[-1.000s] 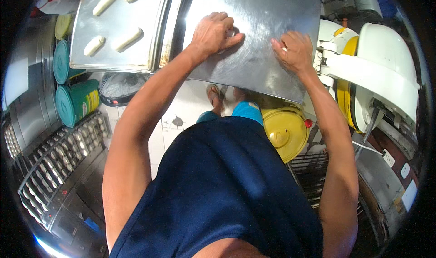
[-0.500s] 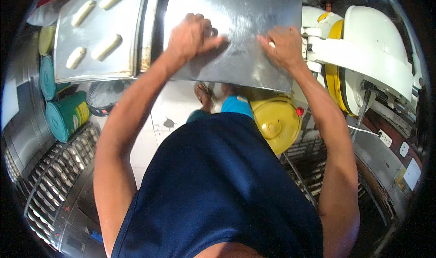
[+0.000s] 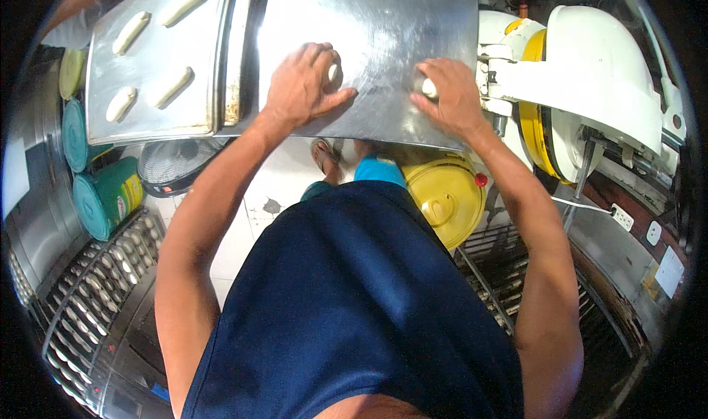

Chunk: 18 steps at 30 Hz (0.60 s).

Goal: The person shapes small pieces of dough by hand and places them in rows on a metal baking tray.

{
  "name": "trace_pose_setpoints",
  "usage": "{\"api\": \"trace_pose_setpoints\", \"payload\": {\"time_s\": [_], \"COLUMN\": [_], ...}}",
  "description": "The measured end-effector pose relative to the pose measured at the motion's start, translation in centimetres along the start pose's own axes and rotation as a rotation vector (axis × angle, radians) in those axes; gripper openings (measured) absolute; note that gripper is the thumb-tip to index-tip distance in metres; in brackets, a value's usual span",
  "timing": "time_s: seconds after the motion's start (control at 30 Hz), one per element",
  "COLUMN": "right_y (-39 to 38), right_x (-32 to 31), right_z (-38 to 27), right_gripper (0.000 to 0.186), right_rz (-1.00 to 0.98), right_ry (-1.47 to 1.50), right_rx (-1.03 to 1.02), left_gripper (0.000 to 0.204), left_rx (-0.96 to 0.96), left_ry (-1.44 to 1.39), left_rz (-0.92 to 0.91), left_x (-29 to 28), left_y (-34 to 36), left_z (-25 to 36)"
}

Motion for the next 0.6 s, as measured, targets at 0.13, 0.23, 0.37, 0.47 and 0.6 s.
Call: {"api": "trace_pose_setpoints", "payload": {"time_s": [0.13,0.23,0.37,0.47,0.6], "right_y": [2.4,2.0,3.0,0.0,1.5], "right_x": [1.1,2.2,1.8,0.9,0.4], "right_z": [1.3,2.0,0.6,-0.4,0.6], "right_gripper": [0.037,0.039,0.040,0.040,0.035], "right_rz": [-0.159,-0.147,0.053,0.141,-0.184], "right_ry": [-0.010,-0.020,-0.019,-0.011,-0.004], "right_rx": [0.127,0.120,0.097,-0.019,0.198], "left_gripper": [0.044,0.041,0.046,0.057,0.048], "left_rx": [-0.002,0.055,-0.028,-0.029,-0.042], "left_ry": [0.007,0.015,0.045,0.068,0.012], "left_rz": [-0.011,0.068,-0.049,-0.066,-0.102], "left_x": [1.6,2.2,1.5,0.6,-0.5], "left_y": [3.5,4.4,3.5,-0.1,1.5], "left_z": [-1.1,-1.6,-0.9,0.9,0.1]}}
Point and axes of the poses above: each hand's wrist, its own y-axis towards the middle knuckle, its own x-axis out of the palm, z = x × y, the point moved 1 cm from there along y, towards the middle knuckle, and after that the axes turned 15 degrees about y, right-handed, at the moved point
